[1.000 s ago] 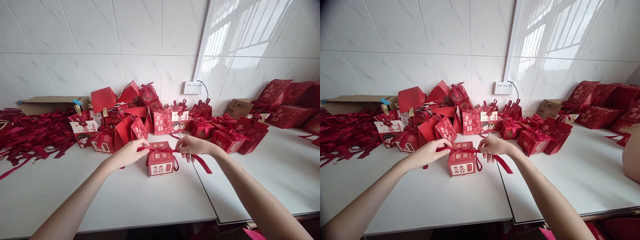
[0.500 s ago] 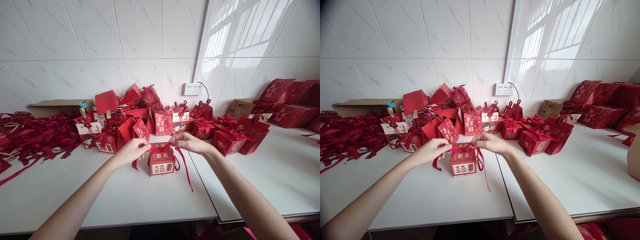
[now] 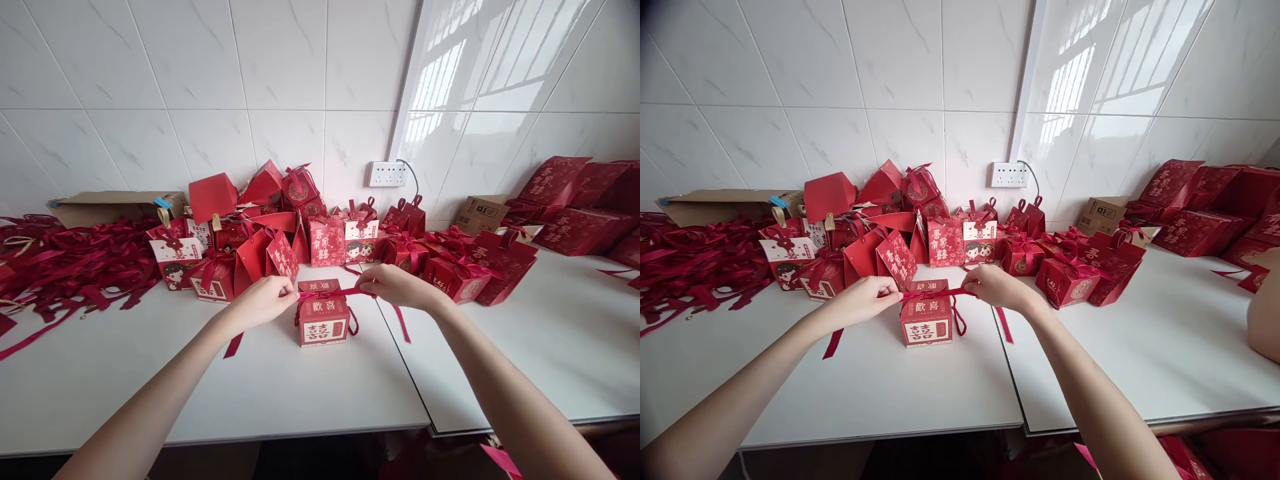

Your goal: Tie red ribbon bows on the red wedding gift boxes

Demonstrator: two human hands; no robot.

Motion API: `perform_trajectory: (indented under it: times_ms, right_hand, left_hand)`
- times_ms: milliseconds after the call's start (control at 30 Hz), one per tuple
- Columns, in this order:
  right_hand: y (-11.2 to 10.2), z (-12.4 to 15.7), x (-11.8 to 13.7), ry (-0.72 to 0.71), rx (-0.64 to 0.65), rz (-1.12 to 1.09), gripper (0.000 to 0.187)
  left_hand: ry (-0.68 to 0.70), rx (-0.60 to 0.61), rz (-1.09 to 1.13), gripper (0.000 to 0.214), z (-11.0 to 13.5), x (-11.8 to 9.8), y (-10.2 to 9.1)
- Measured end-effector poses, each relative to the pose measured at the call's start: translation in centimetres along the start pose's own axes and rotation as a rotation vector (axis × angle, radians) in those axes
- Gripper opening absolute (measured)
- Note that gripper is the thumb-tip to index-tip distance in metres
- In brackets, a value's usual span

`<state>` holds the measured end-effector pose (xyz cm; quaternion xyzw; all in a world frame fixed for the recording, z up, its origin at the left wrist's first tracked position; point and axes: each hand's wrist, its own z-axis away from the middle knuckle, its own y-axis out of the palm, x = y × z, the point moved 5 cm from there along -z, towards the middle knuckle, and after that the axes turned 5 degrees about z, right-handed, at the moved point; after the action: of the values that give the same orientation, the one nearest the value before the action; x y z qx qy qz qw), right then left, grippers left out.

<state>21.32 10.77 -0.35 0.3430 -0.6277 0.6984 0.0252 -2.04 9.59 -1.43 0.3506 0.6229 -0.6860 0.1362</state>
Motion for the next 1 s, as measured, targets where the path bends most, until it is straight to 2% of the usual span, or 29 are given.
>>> perform_trajectory:
  times_ms: [100,167,233,300,400,567,733,900,1000]
  right_hand:
    - [0.7,-0.1,-0.5,-0.078,0.113,-0.09,0.023]
    - [1.0,-0.4,-0.7,-0.094,0.115,-0.181,0.027]
    - [1.1,-0.8,-0.8,-0.073,0.067,-0.28,0.031]
    - [1.4,-1.4,-0.6,-0.059,0.023,-0.419,0.034]
    - [2.1,-2.5,0.0,-0.095,0.014,-0.695,0.038]
    - [3.6,-4.0,0.2,-0.159,0.033,-0.937,0.044]
    - [4.6,-3.5,0.2,-0.152,0.004,-0.901,0.043]
    - [4.9,-2.6,0.6,-0.114,-0.058,-0.783,0.041]
    - [5.0,-2.5,1.2,-0.143,-0.147,-0.645,0.037]
  left_hand:
    - [-0.033,-0.016,-0.003,0.021,0.0,0.1,-0.1]
    - [0.055,-0.093,-0.006,0.015,-0.2,-0.9,-0.2]
    - [0.188,-0.125,0.031,0.02,-0.8,-2.3,0.1]
    - [0.268,-0.05,0.119,0.028,-1.8,-3.4,1.1]
    - [0.28,0.075,0.289,0.034,-3.6,-4.0,2.7]
    - [0.272,0.133,0.48,0.031,-4.6,-2.7,3.9]
    - [0.212,0.094,0.706,0.029,-3.8,-1.6,4.1]
    - [0.218,0.004,0.71,0.032,-3.3,-1.6,4.0]
    - [0.258,-0.056,0.711,0.03,-3.3,-1.4,4.2]
